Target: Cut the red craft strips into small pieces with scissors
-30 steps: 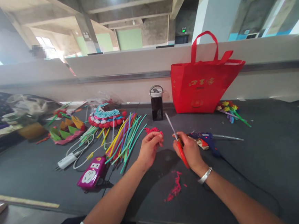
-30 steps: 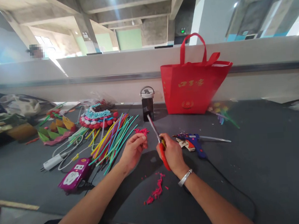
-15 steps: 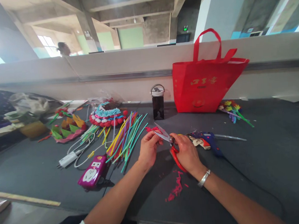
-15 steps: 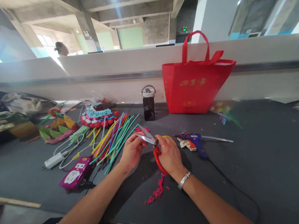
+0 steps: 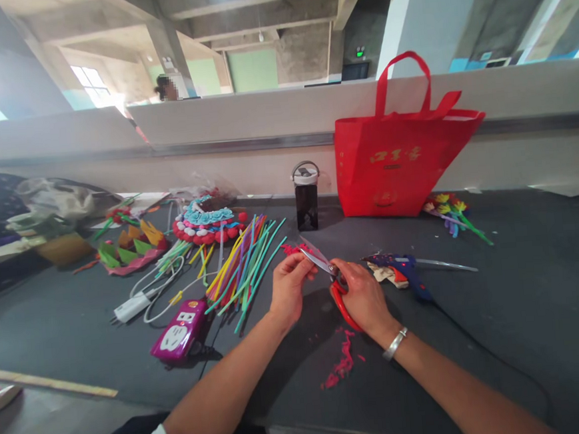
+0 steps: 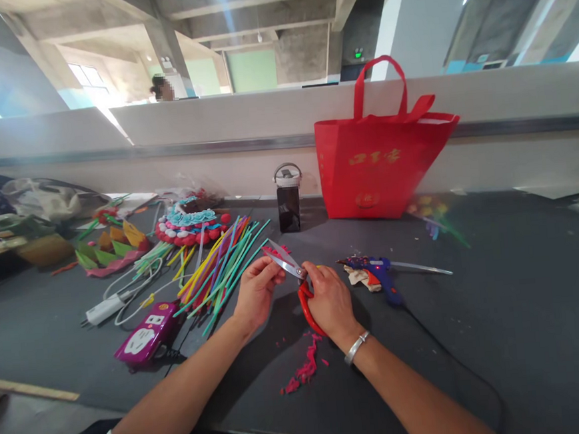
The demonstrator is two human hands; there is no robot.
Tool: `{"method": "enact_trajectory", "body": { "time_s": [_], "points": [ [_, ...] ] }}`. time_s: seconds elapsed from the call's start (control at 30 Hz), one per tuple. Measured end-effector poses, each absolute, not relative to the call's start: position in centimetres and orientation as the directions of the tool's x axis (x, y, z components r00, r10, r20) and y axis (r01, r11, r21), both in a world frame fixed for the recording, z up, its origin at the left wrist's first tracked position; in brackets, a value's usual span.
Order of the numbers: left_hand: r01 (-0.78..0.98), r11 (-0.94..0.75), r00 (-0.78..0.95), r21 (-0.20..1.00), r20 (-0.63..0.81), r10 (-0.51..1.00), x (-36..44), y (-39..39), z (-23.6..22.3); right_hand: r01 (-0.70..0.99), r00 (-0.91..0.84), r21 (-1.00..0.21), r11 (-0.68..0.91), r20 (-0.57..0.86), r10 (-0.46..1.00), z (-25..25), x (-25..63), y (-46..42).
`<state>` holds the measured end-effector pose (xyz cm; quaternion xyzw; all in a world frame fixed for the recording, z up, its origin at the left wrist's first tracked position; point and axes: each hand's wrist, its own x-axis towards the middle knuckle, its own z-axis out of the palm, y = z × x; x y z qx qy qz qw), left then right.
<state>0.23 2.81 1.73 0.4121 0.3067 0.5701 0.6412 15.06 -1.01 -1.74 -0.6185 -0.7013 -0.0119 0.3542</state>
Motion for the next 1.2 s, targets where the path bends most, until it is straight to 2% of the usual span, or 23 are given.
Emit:
{"method": "enact_trajectory", "body": {
  "time_s": [0.67, 0.83, 1.0, 1.2],
  "points": [
    [-0.514, -0.011, 0.112, 0.858, 0.079, 0.991, 0.3, 3.0, 1.1, 0.841, 0.027, -0.485, 0.239, 0.478, 0.878, -1.7, 14.8, -1.1],
    [-0.518, -0.035, 0.119, 0.855, 0.113, 0.986, 0.2, 3.1, 1.2, 0.777, 0.064, -0.583, 0.238, 0.449, 0.891, -1.8, 14.8, -1.0],
    [-0.557, 0.014, 0.218, 0.831, 0.129, 0.967, 0.1, 3.1, 1.5, 0.687, 0.175, -0.682, 0.252, 0.492, 0.853, -1.2, 15.1, -0.9],
    [-0.502, 0.252, 0.482, 0.827, 0.026, 0.876, 0.3, 2.7, 1.4, 0.542, 0.218, -0.755, 0.369, 0.551, 0.806, -0.5, 15.0, -1.3]
  ]
}}
